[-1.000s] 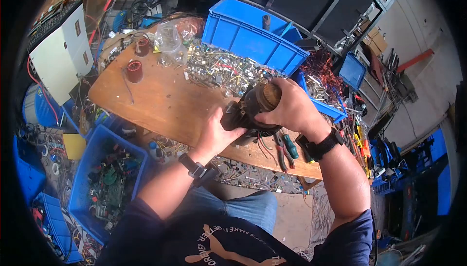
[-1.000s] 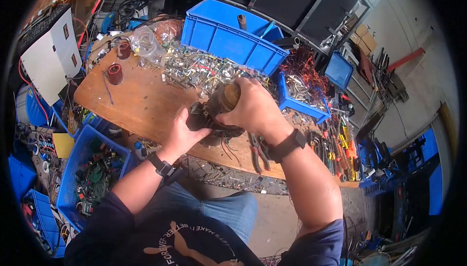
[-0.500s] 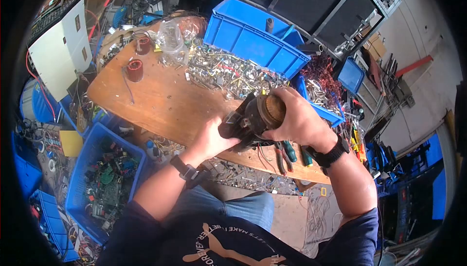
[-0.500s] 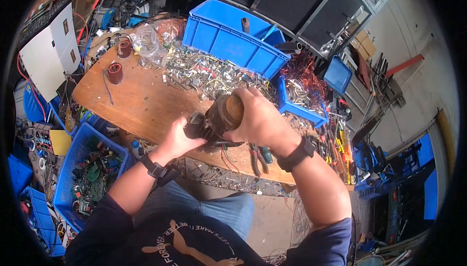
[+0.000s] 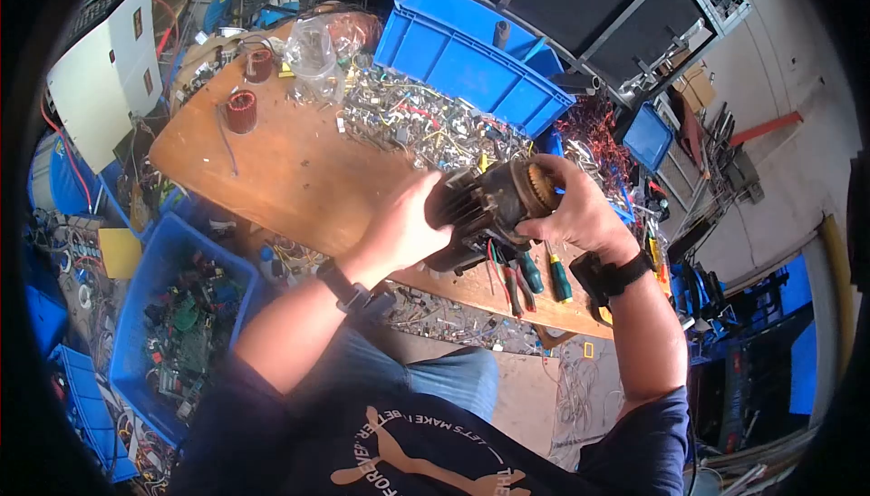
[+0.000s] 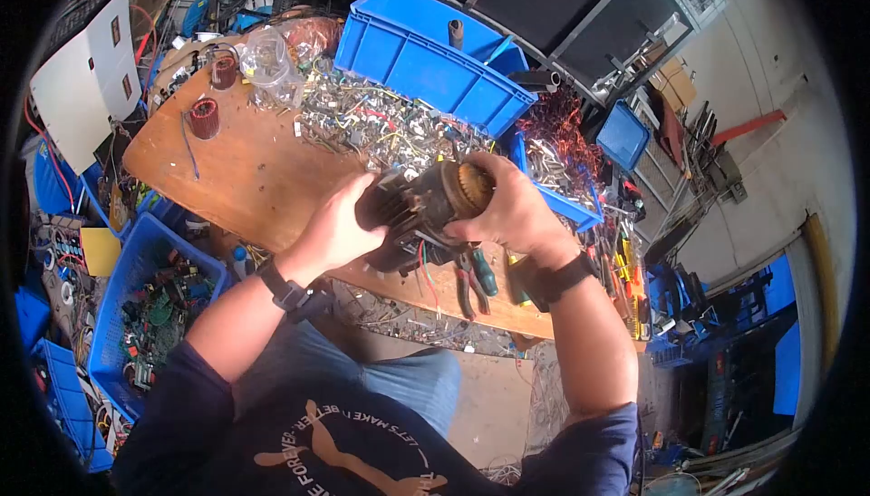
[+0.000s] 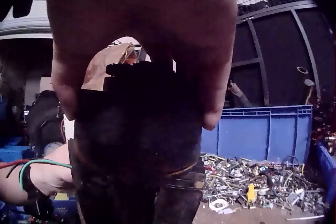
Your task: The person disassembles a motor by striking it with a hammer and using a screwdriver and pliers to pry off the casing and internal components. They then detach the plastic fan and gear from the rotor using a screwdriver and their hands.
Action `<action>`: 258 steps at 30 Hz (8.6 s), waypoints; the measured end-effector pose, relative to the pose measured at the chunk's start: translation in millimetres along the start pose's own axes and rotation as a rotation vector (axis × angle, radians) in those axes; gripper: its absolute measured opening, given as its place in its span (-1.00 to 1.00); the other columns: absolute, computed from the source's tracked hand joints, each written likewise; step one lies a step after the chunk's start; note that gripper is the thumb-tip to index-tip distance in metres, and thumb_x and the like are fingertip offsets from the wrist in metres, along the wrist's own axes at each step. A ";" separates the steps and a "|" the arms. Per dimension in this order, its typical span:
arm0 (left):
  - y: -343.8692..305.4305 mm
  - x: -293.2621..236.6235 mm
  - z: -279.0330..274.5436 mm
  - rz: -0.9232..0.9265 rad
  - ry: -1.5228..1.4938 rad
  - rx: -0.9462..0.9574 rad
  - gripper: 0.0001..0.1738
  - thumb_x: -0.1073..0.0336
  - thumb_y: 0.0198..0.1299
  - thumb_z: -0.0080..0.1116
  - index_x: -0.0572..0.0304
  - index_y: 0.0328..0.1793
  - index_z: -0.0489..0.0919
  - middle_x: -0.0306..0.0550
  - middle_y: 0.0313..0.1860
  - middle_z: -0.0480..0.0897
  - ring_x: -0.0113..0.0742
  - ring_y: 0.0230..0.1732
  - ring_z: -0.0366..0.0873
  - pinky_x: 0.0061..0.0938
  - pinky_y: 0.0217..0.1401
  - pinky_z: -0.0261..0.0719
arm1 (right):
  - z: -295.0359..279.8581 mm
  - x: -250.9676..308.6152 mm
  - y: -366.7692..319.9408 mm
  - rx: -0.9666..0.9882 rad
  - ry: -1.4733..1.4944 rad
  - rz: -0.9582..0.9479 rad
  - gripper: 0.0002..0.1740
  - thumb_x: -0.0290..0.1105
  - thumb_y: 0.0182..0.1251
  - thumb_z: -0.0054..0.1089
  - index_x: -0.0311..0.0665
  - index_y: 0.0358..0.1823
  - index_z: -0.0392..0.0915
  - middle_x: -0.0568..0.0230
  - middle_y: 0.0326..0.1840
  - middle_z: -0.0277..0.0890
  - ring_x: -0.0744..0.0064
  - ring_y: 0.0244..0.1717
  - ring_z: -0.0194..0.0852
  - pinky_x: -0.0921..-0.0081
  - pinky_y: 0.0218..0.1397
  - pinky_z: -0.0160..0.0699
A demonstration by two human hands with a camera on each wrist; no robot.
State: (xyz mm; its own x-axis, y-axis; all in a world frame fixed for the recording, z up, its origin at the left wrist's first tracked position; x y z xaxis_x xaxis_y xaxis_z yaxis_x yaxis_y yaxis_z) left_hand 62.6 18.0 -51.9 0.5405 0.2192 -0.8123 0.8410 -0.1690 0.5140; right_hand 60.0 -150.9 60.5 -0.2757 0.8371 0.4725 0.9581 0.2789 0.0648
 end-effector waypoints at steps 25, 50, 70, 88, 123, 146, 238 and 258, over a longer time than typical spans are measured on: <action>46.6 35.7 59.9 0.011 -0.044 0.106 -0.28 0.05 0.16 0.35 0.34 0.33 0.40 0.22 0.22 0.51 -0.08 0.18 0.53 -0.24 0.23 0.50 | 9.9 -134.8 -44.6 -0.163 0.788 0.318 -0.43 -0.34 0.09 0.45 -0.47 0.10 0.49 0.18 -0.05 0.60 0.43 -0.14 0.62 0.48 -0.04 0.64; 43.6 59.1 60.3 -0.204 0.051 0.329 -0.22 -0.17 0.36 0.01 0.54 0.30 0.41 0.34 0.39 0.35 0.09 0.41 0.31 -0.21 0.42 0.29 | 3.0 -108.4 -47.6 -0.140 0.564 0.110 0.00 -0.43 -0.24 0.61 -0.54 0.32 0.27 0.07 0.11 0.49 0.36 0.11 0.46 0.46 0.20 0.47; 12.0 25.2 30.0 -0.084 -0.085 0.237 -0.20 0.24 -0.17 0.58 0.33 0.23 0.44 0.15 0.10 0.60 -0.04 0.17 0.55 -0.25 0.24 0.48 | 6.4 -75.0 -28.9 -0.025 0.426 0.014 0.07 -0.35 -0.30 0.67 -0.42 0.33 0.25 0.17 0.13 0.42 0.40 0.15 0.41 0.48 0.30 0.36; -49.9 38.0 -22.4 -0.024 0.024 -0.079 -0.25 0.00 -0.05 0.52 0.32 0.13 0.43 0.17 0.01 0.56 0.06 0.06 0.55 -0.17 0.08 0.51 | 35.9 68.4 16.0 0.205 -0.103 -0.341 -0.05 -0.39 -0.38 0.62 -0.34 0.22 0.39 0.03 0.10 0.43 0.07 0.21 0.43 0.35 0.32 0.41; -51.4 19.9 -16.7 0.043 -0.094 -0.041 -0.27 0.36 0.37 0.05 0.42 0.55 -0.02 0.25 0.44 0.30 -0.03 0.43 0.31 -0.24 0.47 0.24 | 128.1 -46.3 -43.6 -0.487 0.650 -0.207 0.29 -0.21 -0.27 0.74 -0.49 0.44 0.01 -0.09 0.37 0.27 0.16 0.43 0.23 0.29 0.47 0.23; -5.4 91.0 -58.2 -0.439 0.146 -0.080 -0.36 0.00 0.37 0.09 0.45 0.32 0.37 0.28 0.18 0.57 0.09 0.23 0.51 -0.20 0.26 0.41 | 124.4 -33.2 65.2 -0.257 0.705 -0.095 0.08 -0.07 -0.25 0.72 -0.57 0.23 0.32 -0.01 0.08 0.55 0.28 0.13 0.51 0.38 0.25 0.47; -69.4 87.8 -89.4 -0.569 0.154 0.057 -0.68 0.27 0.24 0.26 0.41 -0.02 0.59 -0.03 -0.34 0.69 -0.36 -0.40 0.64 -0.48 -0.33 0.60 | 141.6 -20.4 142.8 0.539 -0.030 0.201 0.08 0.56 0.08 0.02 -0.37 0.21 0.51 -0.09 0.25 0.47 -0.03 0.22 0.48 0.06 -0.03 0.64; -54.9 47.4 -110.9 -0.328 0.367 -0.155 -0.84 0.38 0.12 0.34 0.34 -0.26 0.63 -0.10 -0.48 0.66 -0.46 -0.48 0.54 -0.50 -0.38 0.48 | 148.8 23.6 117.8 0.434 -0.288 -0.018 -0.11 0.43 0.24 -0.01 -0.35 0.07 0.61 -0.09 0.15 0.56 -0.04 0.23 0.48 0.12 0.31 0.37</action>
State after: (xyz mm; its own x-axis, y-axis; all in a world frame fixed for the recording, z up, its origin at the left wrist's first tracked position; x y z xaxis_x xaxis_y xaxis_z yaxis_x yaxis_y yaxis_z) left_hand 44.8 144.2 -88.0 0.1977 0.5639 -0.8019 0.9463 0.1036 0.3062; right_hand 154.8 -28.3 -51.5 -0.3602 0.9091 0.2094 0.8497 0.4123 -0.3287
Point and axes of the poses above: each hand's wrist, its own y-axis towards the middle knuckle, its own z-axis out of the palm, x = y × z, the point moved 10 cm from there along y, towards the middle knuckle
